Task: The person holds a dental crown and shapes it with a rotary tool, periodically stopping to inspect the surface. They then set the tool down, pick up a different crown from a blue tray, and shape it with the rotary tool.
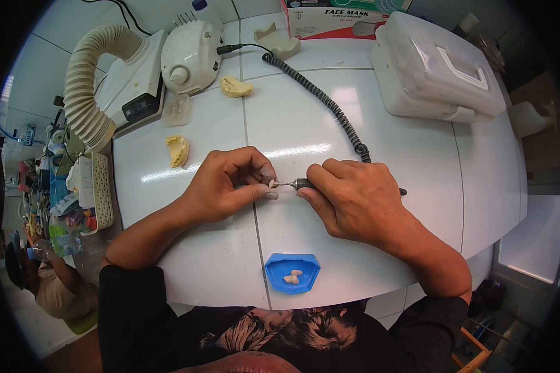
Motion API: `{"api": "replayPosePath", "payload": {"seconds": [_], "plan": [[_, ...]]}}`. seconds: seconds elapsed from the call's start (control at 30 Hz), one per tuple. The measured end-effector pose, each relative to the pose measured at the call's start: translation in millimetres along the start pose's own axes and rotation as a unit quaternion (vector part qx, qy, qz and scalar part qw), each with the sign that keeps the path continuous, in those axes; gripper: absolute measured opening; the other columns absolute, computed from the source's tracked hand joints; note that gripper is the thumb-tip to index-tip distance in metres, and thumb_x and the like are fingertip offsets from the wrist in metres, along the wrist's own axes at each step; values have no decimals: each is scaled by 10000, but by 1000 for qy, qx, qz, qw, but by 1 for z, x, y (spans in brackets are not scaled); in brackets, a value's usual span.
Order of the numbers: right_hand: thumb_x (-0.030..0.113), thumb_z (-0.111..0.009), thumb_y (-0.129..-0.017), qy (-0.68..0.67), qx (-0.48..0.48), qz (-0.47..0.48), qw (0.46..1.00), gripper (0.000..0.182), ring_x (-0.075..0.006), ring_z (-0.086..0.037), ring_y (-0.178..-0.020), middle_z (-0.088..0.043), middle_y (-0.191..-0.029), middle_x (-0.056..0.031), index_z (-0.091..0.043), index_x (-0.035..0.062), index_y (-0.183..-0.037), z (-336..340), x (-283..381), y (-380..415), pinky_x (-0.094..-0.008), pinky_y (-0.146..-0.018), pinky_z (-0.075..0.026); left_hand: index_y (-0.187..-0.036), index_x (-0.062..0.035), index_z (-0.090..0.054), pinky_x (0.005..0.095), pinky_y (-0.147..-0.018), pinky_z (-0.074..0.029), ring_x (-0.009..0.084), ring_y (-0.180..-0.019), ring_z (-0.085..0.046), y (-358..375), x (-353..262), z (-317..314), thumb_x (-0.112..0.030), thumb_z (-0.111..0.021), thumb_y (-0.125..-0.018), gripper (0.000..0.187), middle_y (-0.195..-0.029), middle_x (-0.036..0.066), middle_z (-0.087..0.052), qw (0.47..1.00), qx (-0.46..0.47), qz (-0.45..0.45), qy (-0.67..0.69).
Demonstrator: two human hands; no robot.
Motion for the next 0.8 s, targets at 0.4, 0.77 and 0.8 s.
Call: {"api": "replayPosePath", "payload": {"seconds": [0.4,0.77,0.8], "plan": [[297,-740,-1023,-2,-8,-6,1000,243,-290,-677,-609,-630,-710,-71,-665,91,-920,-1,0,-1,-423,-531,-502,-1081,29,-688,275,-859,-615,122,-909,-758,0,-2,-1,-30,-814,-954,188,-987,85,-781,1000,-1,-1,-8],[293,-743,-1025,-2,-11,5,1000,255,-284,-669,-605,-623,-718,-71,-651,84,-912,-1,0,-1,-415,-530,-496,-1124,34,-673,277,-871,-607,124,-938,-757,0,1,-1,16,-765,-968,182,-1023,86,-772,1000,13,0,-12],[295,-744,-1025,1,-13,6,1000,258,-283,-669,-606,-622,-716,-71,-650,84,-911,-1,0,-1,-415,-530,-495,-1124,33,-673,276,-868,-605,123,-938,-757,0,1,-1,17,-764,-967,182,-1022,85,-770,1000,12,0,-11]]}}
Point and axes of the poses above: each hand's wrist, its own y-axis away from the middle knuckle, its own z-axis out of the back of the hand, x = y × z, the point moved 4 cm from there along -y, towards the middle knuckle
